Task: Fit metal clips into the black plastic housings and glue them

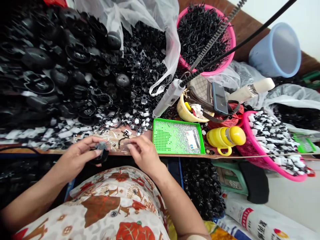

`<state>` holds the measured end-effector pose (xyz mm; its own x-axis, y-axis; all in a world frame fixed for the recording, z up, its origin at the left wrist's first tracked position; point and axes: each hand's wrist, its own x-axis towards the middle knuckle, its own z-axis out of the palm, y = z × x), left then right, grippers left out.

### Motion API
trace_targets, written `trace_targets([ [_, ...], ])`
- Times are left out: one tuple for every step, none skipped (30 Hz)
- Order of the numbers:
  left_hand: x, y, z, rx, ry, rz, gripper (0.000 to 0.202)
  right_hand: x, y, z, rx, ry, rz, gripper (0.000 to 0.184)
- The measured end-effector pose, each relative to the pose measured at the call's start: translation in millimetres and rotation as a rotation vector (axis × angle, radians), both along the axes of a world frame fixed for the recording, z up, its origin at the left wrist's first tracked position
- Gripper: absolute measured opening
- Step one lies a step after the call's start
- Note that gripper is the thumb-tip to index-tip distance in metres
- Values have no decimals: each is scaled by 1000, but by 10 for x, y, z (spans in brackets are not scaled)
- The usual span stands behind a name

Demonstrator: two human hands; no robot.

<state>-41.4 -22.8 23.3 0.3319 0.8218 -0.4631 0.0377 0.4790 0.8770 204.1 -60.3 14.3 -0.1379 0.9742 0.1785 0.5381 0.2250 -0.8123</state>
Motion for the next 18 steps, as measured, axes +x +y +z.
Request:
trace_targets([
  [-37,30,18,27,-15,68,37,22,36,3,8,-54,-18,15],
  [-71,58,41,47,-36,132,39,20,72,6,8,-105,-7,14],
  [-102,81,69,62,-56,192,39,-10,110,9,-4,-143,26,15],
  [-130,98,101,73,-74,245,39,-65,152,12,-20,-170,67,16],
  [-154,105,133,87,-91,290,38,-142,201,15,-30,-188,107,17],
  [-174,105,164,104,-104,329,38,-236,257,17,-35,-207,140,19],
  [-191,98,191,124,-115,365,37,-342,322,17,-36,-237,169,21],
  [-205,85,211,142,-124,395,37,-452,393,16,-36,-279,196,23],
  [-219,69,224,155,-132,417,36,-559,467,12,-35,-335,225,26],
  [-232,53,228,161,-133,429,36,-657,539,6,-33,-404,251,28],
  [-248,37,224,160,-128,431,36,-740,603,-3,-31,-482,269,29],
  [-266,24,212,153,-117,423,36,-802,654,-14,-29,-564,280,29],
  [-286,14,194,148,-101,412,38,-842,688,-27,-31,-641,282,28],
  [-309,6,171,145,-80,397,39,-858,705,-39,-39,-706,277,26],
  [-331,2,143,146,-55,383,40,-851,705,-50,-54,-756,268,25],
  [-351,0,114,151,-29,367,41,-823,693,-58,-72,-786,257,24],
  [-365,0,85,152,-7,347,41,-781,673,-62,-89,-798,246,23],
  [-372,0,56,150,11,322,41,-728,649,-61,-104,-792,233,23],
])
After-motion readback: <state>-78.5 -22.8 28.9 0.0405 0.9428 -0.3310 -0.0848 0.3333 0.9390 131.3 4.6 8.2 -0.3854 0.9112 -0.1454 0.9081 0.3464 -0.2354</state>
